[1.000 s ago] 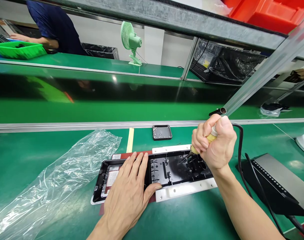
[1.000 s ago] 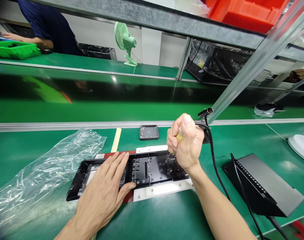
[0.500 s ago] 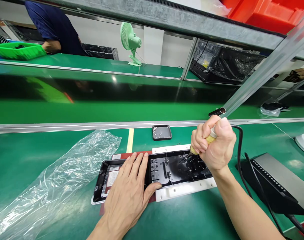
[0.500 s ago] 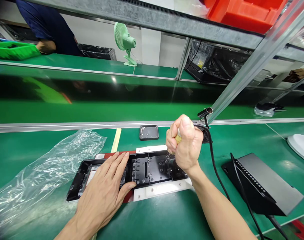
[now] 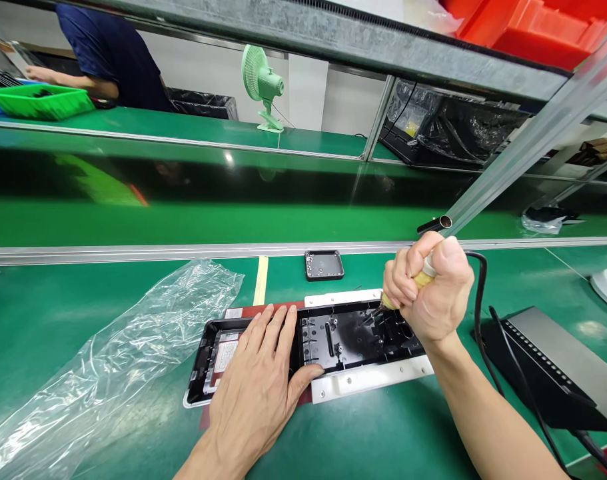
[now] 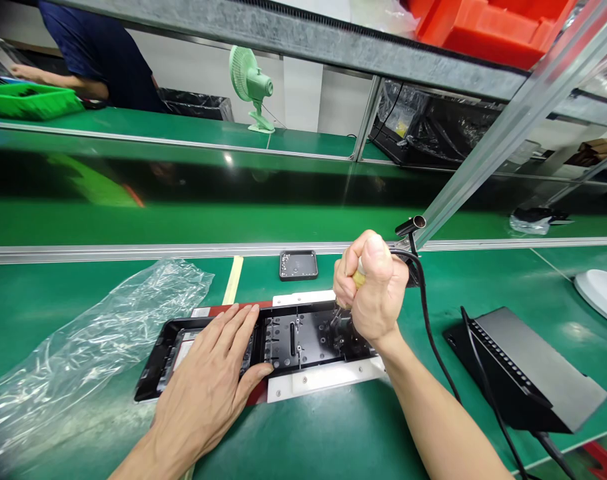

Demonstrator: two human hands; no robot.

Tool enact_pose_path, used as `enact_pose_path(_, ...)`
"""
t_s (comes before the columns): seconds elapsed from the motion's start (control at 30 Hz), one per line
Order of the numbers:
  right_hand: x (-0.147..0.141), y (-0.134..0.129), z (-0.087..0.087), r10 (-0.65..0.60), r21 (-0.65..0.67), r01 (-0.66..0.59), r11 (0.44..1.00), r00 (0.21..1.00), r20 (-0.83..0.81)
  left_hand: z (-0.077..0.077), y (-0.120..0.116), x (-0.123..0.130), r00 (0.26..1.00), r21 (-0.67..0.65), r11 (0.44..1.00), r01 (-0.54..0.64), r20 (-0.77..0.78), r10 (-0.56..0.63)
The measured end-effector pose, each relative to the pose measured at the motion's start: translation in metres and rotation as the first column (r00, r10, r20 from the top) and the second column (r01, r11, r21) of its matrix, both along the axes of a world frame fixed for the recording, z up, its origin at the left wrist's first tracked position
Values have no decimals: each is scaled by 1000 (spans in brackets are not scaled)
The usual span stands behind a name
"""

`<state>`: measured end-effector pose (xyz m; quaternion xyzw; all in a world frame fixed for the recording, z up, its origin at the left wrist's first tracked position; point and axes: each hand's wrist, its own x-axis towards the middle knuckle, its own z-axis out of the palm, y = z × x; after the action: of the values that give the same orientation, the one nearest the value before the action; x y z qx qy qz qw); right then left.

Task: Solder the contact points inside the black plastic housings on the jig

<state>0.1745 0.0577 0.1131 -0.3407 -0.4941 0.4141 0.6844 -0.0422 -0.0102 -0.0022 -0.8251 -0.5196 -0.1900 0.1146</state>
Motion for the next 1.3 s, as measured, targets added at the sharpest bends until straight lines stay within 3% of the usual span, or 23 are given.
enact_pose_path(1.3,3,-3,-3,49,13,-49,999,999,-15,-5,0,-1,1000,-6,1000,-14,22,15)
